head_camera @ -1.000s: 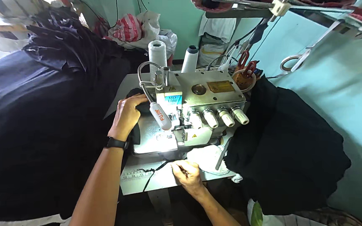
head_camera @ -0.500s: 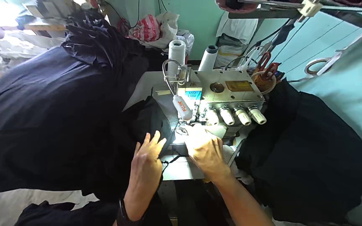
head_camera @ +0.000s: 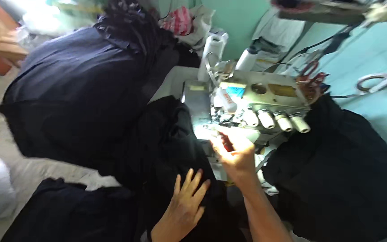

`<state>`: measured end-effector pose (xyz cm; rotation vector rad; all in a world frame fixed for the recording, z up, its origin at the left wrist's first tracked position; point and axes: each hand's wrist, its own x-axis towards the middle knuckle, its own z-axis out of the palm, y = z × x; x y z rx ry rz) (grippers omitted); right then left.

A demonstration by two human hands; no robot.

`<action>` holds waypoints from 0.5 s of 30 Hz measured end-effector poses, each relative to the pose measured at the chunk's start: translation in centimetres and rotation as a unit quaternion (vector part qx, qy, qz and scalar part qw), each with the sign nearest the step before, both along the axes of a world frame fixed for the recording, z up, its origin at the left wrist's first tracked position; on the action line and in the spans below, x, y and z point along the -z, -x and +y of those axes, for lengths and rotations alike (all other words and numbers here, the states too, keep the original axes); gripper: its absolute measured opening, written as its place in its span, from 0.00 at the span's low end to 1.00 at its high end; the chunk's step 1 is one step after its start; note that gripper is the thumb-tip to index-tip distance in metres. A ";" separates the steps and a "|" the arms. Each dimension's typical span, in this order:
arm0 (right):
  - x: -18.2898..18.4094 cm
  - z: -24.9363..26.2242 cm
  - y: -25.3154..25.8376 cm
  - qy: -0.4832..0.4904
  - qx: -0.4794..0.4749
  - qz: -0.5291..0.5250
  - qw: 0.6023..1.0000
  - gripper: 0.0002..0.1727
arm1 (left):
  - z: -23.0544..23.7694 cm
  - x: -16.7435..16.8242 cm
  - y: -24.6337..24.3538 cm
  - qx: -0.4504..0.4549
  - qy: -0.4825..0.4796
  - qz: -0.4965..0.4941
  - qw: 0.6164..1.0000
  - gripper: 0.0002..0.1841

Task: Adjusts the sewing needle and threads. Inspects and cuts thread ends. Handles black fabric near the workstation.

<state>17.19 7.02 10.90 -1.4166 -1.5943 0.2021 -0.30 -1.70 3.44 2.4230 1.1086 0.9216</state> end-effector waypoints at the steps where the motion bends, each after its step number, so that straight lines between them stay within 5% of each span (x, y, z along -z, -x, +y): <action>1: -0.1 -0.2 0.2 0.000 -0.016 0.021 1.000 0.18 | -0.4 0.3 0.3 -0.012 -0.014 0.000 1.000 0.22; 6: -0.3 -1.3 2.3 0.004 -0.126 0.039 0.991 0.15 | -1.8 4.0 3.7 -0.214 -0.067 -0.140 0.964 0.11; 10: 1.1 -0.7 7.7 0.051 -0.243 0.011 0.969 0.14 | -1.3 9.1 6.9 -0.444 -0.058 -0.171 0.878 0.28; 13: 2.8 1.5 12.0 0.082 -0.231 -0.006 0.970 0.15 | -0.4 11.2 6.6 -0.504 0.014 -0.143 0.852 0.37; 15: 4.4 3.2 13.9 0.194 -0.198 -0.040 0.960 0.24 | 0.8 11.8 5.9 -0.531 0.055 -0.141 0.834 0.35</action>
